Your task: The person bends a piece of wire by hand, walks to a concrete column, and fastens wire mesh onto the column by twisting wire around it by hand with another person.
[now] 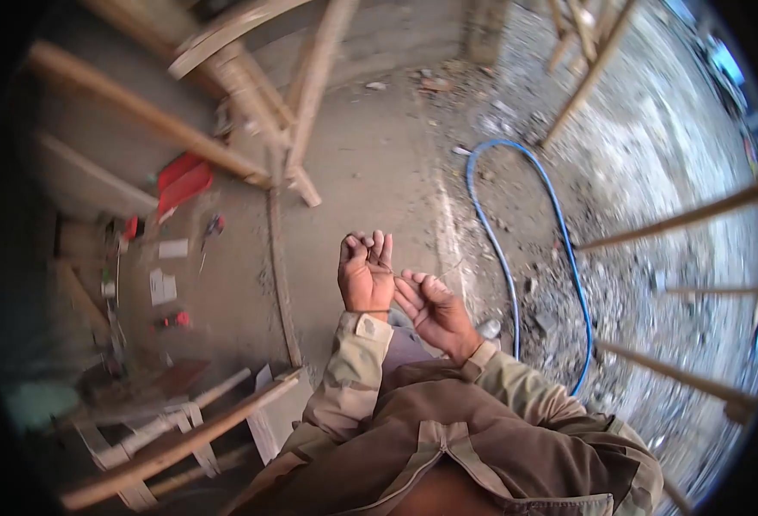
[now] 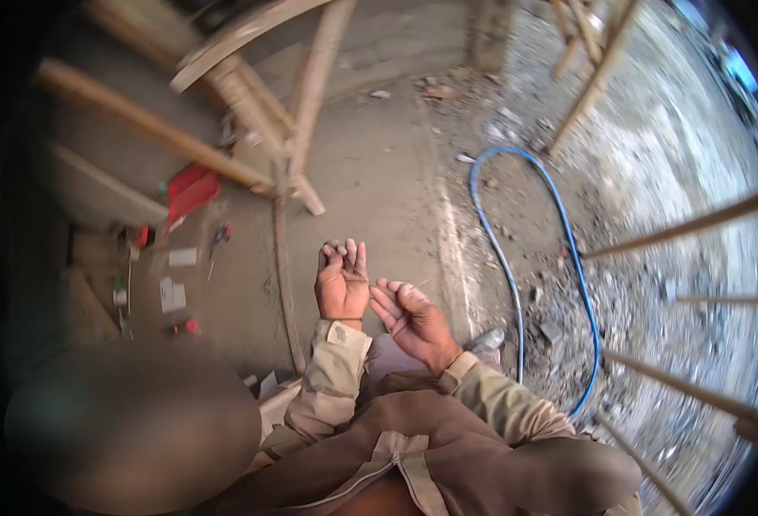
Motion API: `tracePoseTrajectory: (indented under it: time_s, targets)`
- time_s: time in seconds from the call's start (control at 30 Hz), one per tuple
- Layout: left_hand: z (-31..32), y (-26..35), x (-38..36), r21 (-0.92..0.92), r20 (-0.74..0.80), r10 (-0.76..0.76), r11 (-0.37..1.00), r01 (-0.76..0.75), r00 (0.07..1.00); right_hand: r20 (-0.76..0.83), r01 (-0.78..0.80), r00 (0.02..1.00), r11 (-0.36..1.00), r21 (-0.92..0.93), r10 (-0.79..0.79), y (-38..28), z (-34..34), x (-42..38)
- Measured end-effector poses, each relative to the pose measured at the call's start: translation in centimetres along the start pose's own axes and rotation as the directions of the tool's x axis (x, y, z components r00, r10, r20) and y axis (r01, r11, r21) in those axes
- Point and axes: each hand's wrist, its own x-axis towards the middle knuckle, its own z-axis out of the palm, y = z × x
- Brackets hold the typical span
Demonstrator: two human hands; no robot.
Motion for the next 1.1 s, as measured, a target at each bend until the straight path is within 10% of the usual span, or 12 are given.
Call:
tracePoseTrajectory:
  time_s: [0.13, 0.2, 0.27, 0.33, 0.47, 0.53, 0.63, 0.7, 0.8, 0.87, 0.97, 1.1]
  targets:
    - [-3.8, 14.9, 1.5, 0.141, -0.119, 0.194, 0.974, -0.177, 0.974, -0.149, -0.192, 0.979, 0.886, -0.423, 0.142, 9.8, 7.3, 5.9]
    - [-5.0, 21.6, 1.1, 0.179, -0.176, 0.296, 0.948, -0.265, 0.939, -0.108, -0.130, 0.991, 0.459, -0.879, 0.074, 12.7, 8.9, 7.6]
    - [-5.9, 27.3, 0.4, 0.168, -0.165, 0.353, 0.930, -0.326, 0.921, 0.476, 0.442, 0.876, -0.270, -0.855, -0.075, 16.7, 11.0, 9.9]
    - [-7.9, 31.1, 0.3, 0.145, -0.188, 0.424, 0.904, -0.402, 0.886, 0.790, 0.692, 0.611, -0.511, -0.510, 0.039, 20.4, 17.1, 13.0]
    - [-11.4, 37.6, 0.6, 0.060, -0.209, 0.496, 0.866, -0.496, 0.842, 0.828, 0.856, 0.334, -0.512, -0.067, 0.450, 27.7, 20.9, 22.6]
    - [-14.2, 40.1, 1.1, 0.041, -0.209, 0.571, 0.816, -0.576, 0.794, 0.484, 0.838, 0.442, -0.154, -0.524, 0.755, 30.6, 16.2, 27.5]
    - [-17.8, 44.0, 1.6, 0.048, -0.338, 0.620, 0.763, -0.645, 0.708, 0.575, 0.862, 0.341, -0.003, -0.507, 0.743, 37.1, 14.9, 31.5]
    - [-18.2, 47.2, 2.4, 0.102, -0.511, 0.533, 0.816, -0.569, 0.674, 0.363, 0.610, 0.587, -0.100, -0.786, 0.724, 41.5, 15.3, 34.6]
    - [-23.0, 49.6, 3.9, 0.187, -0.468, 0.414, 0.910, -0.370, 0.781, 0.320, 0.416, 0.526, 0.090, -0.905, 0.788, 48.4, 12.8, 40.8]
    - [-23.8, 52.5, 5.3, 0.157, -0.500, 0.470, 0.875, -0.458, 0.728, 0.255, 0.565, 0.440, -0.044, -0.824, 0.861, 52.4, 16.1, 44.5]
    - [-25.1, 57.8, 6.8, 0.898, -0.207, 0.894, 0.335, -0.287, 0.397, 0.224, 0.634, 0.322, -0.034, -0.772, 0.920, 59.0, 19.2, 48.1]
    - [-26.7, 66.6, 7.3, 0.913, -0.357, 0.912, 0.387, -0.132, 0.203, 0.157, 0.654, 0.246, -0.044, -0.756, 0.956, 69.3, 19.2, 52.8]
